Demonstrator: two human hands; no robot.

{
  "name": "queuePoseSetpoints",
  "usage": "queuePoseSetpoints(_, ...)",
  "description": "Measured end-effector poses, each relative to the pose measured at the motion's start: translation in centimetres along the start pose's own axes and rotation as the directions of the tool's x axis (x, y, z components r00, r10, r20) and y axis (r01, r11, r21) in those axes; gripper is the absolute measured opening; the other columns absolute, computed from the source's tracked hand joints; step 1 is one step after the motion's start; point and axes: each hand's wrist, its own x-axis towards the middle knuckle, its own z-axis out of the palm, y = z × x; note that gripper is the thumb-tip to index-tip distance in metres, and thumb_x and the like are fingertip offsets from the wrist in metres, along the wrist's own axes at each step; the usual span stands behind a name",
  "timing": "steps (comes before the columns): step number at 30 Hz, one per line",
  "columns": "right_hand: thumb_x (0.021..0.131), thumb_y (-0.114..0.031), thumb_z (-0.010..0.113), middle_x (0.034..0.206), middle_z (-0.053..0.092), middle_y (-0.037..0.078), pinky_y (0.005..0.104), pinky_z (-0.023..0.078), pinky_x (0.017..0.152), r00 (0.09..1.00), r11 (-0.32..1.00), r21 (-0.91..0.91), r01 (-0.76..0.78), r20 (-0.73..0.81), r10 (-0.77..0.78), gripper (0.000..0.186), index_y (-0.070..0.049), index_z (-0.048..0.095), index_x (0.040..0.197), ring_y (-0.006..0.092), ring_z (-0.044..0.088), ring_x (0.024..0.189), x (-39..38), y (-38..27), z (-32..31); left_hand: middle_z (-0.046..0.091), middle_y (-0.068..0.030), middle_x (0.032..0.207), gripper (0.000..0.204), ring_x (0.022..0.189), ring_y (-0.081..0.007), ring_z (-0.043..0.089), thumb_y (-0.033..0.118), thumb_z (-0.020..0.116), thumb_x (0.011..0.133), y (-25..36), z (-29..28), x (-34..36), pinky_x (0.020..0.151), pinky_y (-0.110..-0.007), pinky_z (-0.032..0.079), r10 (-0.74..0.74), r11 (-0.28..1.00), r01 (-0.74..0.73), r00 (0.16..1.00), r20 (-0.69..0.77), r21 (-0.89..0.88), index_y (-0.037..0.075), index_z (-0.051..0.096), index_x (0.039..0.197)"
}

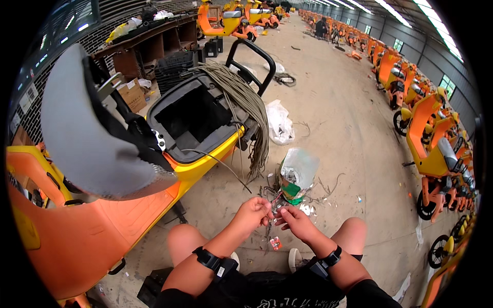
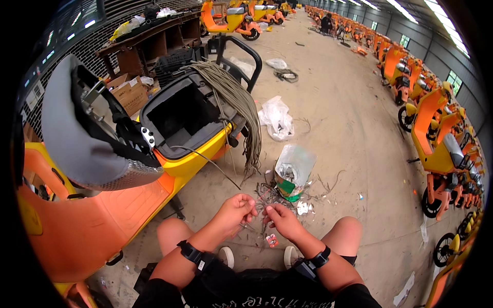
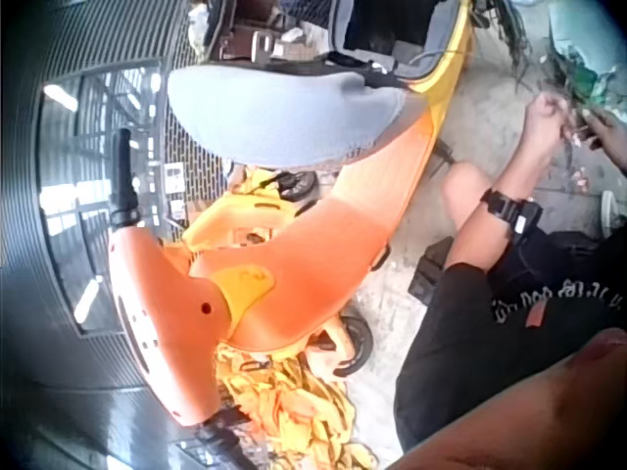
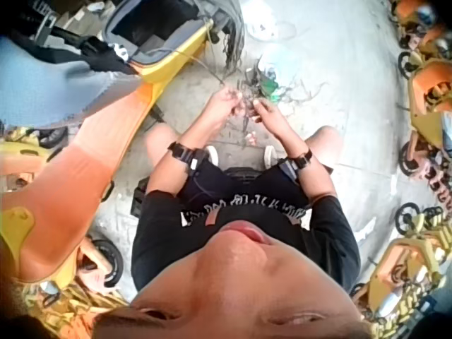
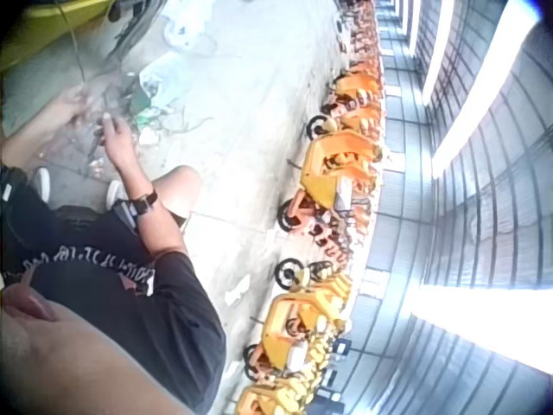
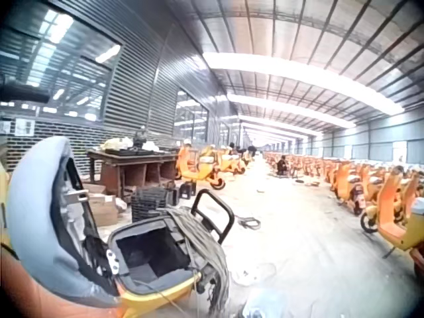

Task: The person uses pliers to strip the insulation from multiple wires in a wiring harness. They then use their hands to twist the exposed wire ends together.

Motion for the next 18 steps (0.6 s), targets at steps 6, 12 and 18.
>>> queuePoseSetpoints(6, 0.100, -0.028, 0.060, 0.138, 0.050, 0.017, 0.0370, 0.046, 0.099, 0.920, 0.929, -0.038, 0.368, 0.159, -0.358, 0.060, 0.001, 0.034, 0.146, 0.0246, 0.051, 0.126, 0.1, 1.2, -0.4, 0.063, 0.0004, 0.077, 0.017, 0.062, -0.0067, 0.056, 0.023, 0.059, 0.100, 0.9, 0.4, -2.1, 0.054, -0.020, 0.040, -0.154, 0.985, 0.142, 0.979, 0.131, 0.100, 0.008, 0.055, 0.107)
queuePoseSetpoints(12, 0.101, -0.019, 0.057, 0.101, 0.067, 0.009, 0.0313, 0.052, 0.086, 0.981, 0.947, 0.282, 0.150, 0.074, -0.178, 0.027, 0.002, 0.059, 0.118, 0.0160, 0.065, 0.095, -0.3, -0.4, -1.3, 0.062, 0.0009, 0.076, 0.016, 0.063, -0.0071, 0.057, 0.022, 0.059, 0.100, 0.7, -0.2, -2.0, 0.055, -0.020, 0.040, -0.158, 0.978, 0.143, 0.983, 0.092, 0.155, 0.008, 0.055, 0.107)
queuePoseSetpoints(18, 0.101, -0.020, 0.057, 0.090, 0.068, 0.008, 0.0294, 0.053, 0.078, 0.994, 0.935, 0.341, 0.096, 0.015, -0.108, 0.024, 0.002, 0.064, 0.107, 0.0149, 0.065, 0.082, 0.6, -0.8, -2.5, 0.060, 0.0005, 0.075, 0.013, 0.063, -0.0084, 0.055, 0.018, 0.056, 0.101, -0.3, -0.6, -1.9, 0.057, -0.022, 0.042, -0.209, 0.967, 0.177, 0.962, 0.177, 0.181, 0.006, 0.056, 0.105)
